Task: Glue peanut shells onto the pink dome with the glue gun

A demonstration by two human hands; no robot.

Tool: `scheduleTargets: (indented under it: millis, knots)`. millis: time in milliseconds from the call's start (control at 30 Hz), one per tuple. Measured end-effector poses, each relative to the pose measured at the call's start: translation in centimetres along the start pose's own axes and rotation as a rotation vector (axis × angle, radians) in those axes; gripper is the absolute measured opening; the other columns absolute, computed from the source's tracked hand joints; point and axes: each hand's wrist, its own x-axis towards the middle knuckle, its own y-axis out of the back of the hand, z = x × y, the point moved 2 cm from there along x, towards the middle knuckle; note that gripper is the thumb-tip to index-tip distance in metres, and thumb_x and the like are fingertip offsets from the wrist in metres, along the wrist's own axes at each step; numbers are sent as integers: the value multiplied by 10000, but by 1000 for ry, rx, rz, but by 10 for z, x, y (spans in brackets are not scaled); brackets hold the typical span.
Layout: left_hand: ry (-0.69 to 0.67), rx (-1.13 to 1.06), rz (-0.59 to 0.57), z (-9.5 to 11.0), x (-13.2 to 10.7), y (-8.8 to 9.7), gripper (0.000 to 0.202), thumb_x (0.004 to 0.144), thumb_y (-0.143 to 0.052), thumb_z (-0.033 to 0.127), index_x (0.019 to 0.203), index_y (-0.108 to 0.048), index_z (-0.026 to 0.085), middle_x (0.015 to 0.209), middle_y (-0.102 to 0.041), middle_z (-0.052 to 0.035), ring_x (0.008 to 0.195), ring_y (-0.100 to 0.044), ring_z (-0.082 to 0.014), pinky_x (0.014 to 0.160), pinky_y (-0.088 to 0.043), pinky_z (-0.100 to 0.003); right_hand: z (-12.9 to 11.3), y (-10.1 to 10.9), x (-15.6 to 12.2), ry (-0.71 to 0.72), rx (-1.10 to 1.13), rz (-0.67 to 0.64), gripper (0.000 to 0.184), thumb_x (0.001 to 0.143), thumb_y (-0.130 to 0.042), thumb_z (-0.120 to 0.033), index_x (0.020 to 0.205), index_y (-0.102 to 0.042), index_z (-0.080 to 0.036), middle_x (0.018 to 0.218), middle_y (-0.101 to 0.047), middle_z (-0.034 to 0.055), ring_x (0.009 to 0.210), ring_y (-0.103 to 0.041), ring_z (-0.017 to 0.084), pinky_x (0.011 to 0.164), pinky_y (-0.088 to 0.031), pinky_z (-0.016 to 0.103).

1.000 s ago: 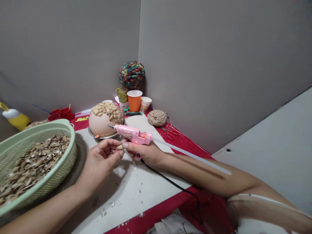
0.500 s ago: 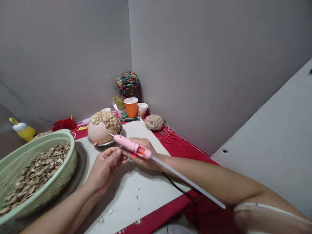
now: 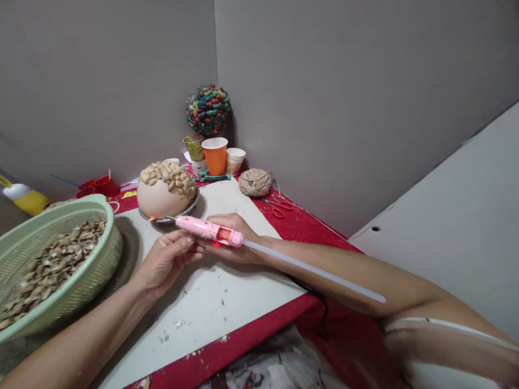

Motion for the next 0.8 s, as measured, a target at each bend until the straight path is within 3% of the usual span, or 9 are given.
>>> scheduleTargets:
  millis: [400, 600, 800]
  knots:
    - [12, -17, -70, -1, 5, 6, 327, 555, -973, 281, 742, -766, 113, 669, -736, -54, 581, -682, -110, 591, -598, -178, -1, -4, 1, -18, 29, -26, 270, 870, -669, -366, 707, -535, -198, 685, -553, -4, 602, -502, 127, 579, -415, 265]
    - [66, -87, -77, 0, 6, 8, 257, 597, -934, 188, 745, -737, 115, 675, -729, -42, 617, -693, -118, 610, -599, -175, -13, 1, -4, -122, 59, 23, 202, 882, -672, -358, 798, -610, -184, 747, -599, -13, 667, -534, 123, 646, -461, 258]
    - [55, -85, -72, 11, 3, 5, 269, 594, -929, 192, 769, -738, 121, 708, -730, -27, 610, -677, -98, 599, -602, -161, -18, 11, 1, -209, 108, 96, 219, 877, -668, -380, 990, -673, -193, 826, -627, 24, 801, -595, 186, 751, -520, 320]
